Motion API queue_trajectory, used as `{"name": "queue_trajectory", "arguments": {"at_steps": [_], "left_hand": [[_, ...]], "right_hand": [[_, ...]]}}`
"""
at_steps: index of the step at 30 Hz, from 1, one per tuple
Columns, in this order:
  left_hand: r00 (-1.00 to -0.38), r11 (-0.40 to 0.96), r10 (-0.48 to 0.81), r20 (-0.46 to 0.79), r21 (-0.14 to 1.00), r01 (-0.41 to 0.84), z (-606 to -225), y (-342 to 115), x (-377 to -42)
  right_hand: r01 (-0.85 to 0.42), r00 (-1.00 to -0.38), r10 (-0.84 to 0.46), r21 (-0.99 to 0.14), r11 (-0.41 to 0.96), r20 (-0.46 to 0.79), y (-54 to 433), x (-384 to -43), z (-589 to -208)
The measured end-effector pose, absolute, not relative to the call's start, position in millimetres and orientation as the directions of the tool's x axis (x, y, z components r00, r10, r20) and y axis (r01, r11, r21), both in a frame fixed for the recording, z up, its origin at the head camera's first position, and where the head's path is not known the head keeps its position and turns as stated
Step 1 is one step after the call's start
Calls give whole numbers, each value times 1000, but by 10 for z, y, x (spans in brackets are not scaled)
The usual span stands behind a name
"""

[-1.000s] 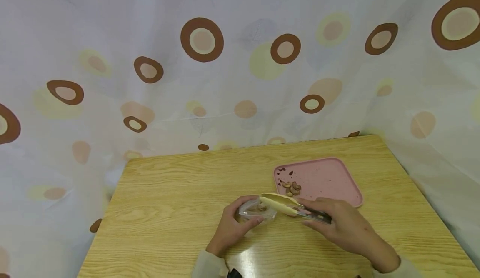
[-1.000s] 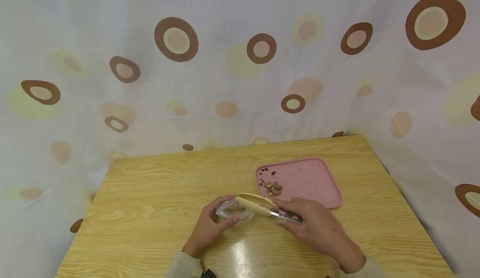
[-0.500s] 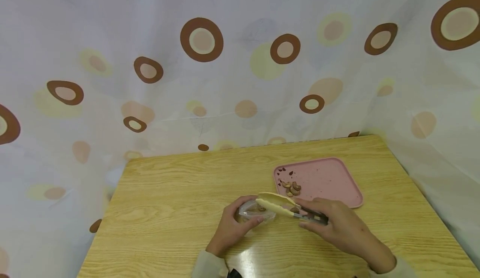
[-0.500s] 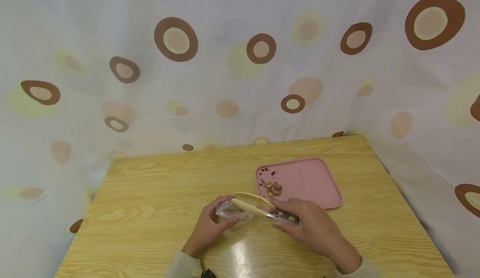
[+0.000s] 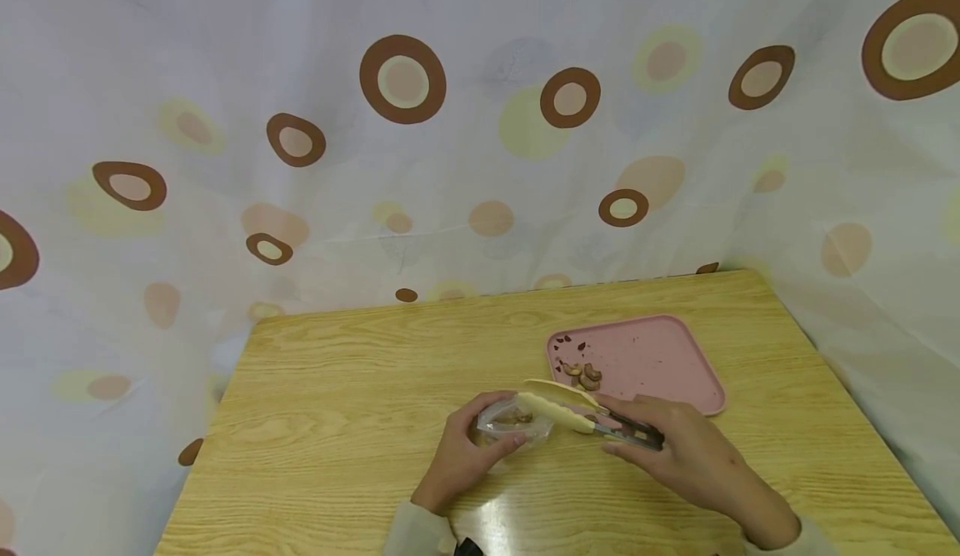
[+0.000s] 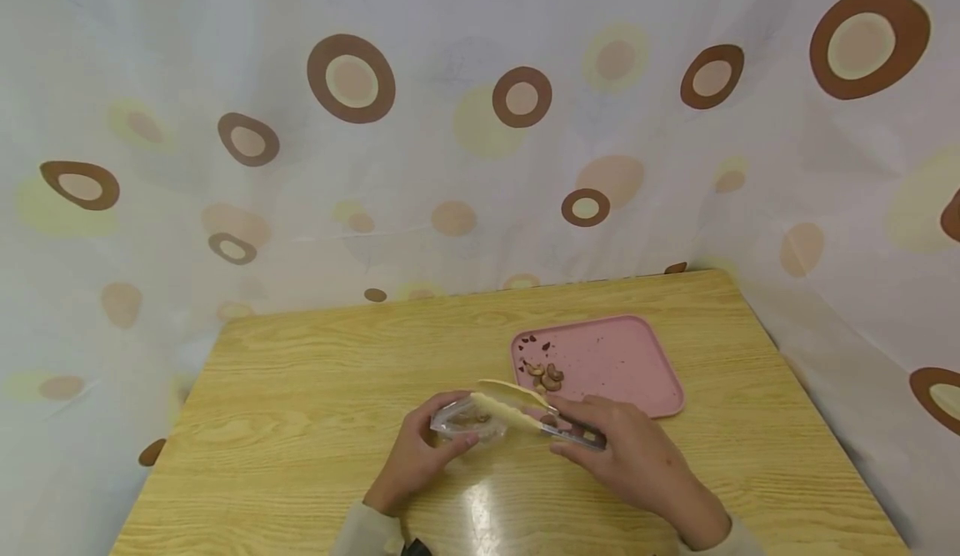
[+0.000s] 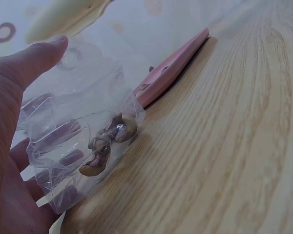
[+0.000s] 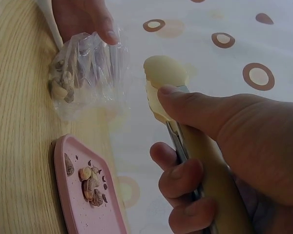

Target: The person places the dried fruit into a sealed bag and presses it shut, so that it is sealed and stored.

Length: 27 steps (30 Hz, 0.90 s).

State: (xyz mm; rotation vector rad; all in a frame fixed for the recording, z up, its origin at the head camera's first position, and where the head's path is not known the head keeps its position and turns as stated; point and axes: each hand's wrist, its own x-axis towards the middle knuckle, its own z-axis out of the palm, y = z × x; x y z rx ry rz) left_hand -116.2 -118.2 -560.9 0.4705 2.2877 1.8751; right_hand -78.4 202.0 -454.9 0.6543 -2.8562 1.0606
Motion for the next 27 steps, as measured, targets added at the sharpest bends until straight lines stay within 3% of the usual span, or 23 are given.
{"name": "queue_trajectory", "arguments": {"at_steps": [27], "left_hand": [[-945,203,319,77,968,148,-5597,-1178,-1164]], "right_hand": [[-332,-941,-294,-638,694,170,2215,-721,-4713]]}}
